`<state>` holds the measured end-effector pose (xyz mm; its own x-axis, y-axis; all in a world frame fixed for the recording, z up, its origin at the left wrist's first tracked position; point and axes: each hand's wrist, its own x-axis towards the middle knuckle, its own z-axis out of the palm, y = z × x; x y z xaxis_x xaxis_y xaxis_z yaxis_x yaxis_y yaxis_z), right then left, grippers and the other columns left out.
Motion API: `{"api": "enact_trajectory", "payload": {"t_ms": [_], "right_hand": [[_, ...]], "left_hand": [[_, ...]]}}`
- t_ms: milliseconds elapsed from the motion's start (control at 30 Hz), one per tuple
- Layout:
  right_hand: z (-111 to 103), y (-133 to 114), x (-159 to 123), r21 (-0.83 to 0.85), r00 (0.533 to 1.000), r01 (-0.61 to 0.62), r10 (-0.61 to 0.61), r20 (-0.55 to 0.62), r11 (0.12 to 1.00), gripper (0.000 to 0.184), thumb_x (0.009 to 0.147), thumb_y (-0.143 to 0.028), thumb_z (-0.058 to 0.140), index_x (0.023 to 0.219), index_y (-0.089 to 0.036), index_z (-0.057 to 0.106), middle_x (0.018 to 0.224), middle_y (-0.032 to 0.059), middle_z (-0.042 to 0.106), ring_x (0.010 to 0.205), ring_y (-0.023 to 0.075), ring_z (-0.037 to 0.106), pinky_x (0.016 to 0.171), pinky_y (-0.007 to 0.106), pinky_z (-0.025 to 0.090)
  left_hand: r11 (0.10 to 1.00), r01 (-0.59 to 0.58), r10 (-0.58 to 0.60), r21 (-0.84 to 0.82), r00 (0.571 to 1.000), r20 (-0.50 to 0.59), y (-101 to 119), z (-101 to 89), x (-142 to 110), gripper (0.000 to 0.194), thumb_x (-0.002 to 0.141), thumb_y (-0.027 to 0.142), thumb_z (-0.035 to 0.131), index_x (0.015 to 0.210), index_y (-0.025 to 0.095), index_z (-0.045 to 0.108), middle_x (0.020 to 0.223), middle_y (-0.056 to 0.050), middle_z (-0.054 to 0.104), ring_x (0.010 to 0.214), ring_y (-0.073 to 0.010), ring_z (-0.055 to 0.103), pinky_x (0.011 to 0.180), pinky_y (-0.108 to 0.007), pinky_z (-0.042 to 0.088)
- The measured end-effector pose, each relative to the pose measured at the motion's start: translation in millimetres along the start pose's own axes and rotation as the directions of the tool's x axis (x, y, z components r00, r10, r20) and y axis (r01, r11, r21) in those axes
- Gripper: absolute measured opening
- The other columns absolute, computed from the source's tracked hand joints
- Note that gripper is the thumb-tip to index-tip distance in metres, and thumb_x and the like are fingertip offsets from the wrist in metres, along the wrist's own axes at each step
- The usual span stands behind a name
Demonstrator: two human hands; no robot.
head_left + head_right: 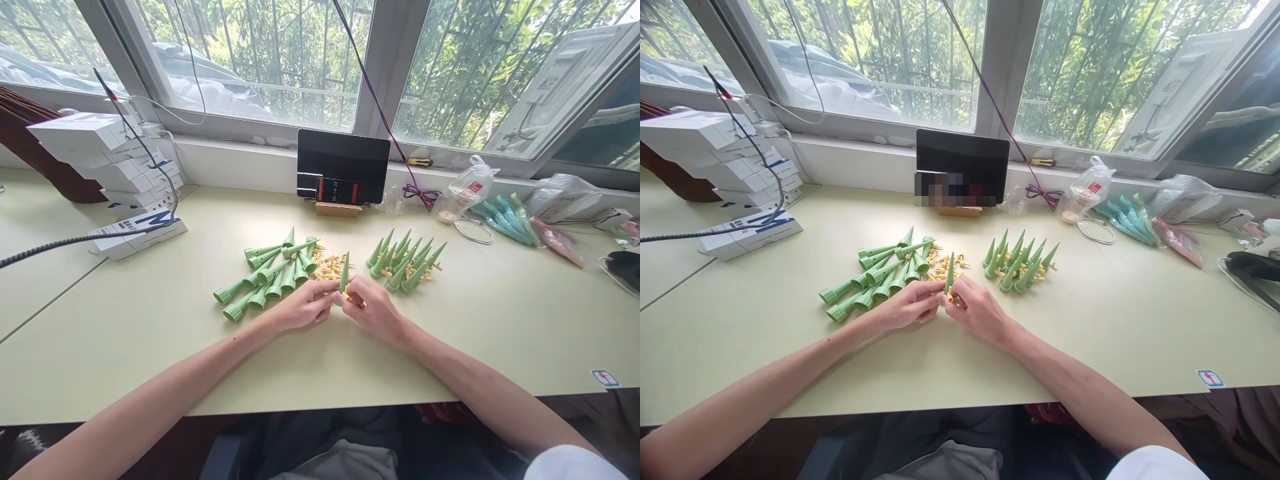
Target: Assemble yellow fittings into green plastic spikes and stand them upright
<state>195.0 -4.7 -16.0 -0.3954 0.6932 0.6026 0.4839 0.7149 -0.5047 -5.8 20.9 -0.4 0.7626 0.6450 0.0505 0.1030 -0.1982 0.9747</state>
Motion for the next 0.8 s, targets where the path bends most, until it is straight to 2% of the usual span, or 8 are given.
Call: {"api": "enact_trajectory", "payload": {"t_ms": [400, 800], "right_hand": [[1.9, 4.1, -0.4, 0.031, 1.0, 0.022, -0.021, -0.013, 0.999, 0.027, 0.092, -0.019, 0.058, 0.075, -0.021, 0.037, 0.071, -0.0034, 0.042, 0.06, 0.0104, 0.037, 0.055, 0.023, 0.033], [-0.4, 2.3, 0.6, 0.057, 1.0, -0.007, 0.006, 0.011, 0.998, 0.026, 0.092, -0.018, 0.057, 0.075, -0.021, 0.037, 0.071, -0.0036, 0.041, 0.061, 0.0104, 0.037, 0.056, 0.023, 0.034]], "left_hand": [[1.0, 0.003, -0.003, -0.008, 1.0, -0.001, 1.0, -0.1, 0.8, 0.041, 0.099, 0.045, 0.044, 0.118, 0.012, 0.061, 0.055, 0.006, 0.04, 0.048, -0.0077, 0.038, 0.048, -0.021, 0.032], [1.0, 0.002, -0.002, -0.005, 1.0, -0.004, 1.4, 0.6, 1.1, 0.041, 0.099, 0.044, 0.044, 0.12, 0.012, 0.06, 0.056, 0.006, 0.04, 0.048, -0.0075, 0.038, 0.048, -0.021, 0.031]]}}
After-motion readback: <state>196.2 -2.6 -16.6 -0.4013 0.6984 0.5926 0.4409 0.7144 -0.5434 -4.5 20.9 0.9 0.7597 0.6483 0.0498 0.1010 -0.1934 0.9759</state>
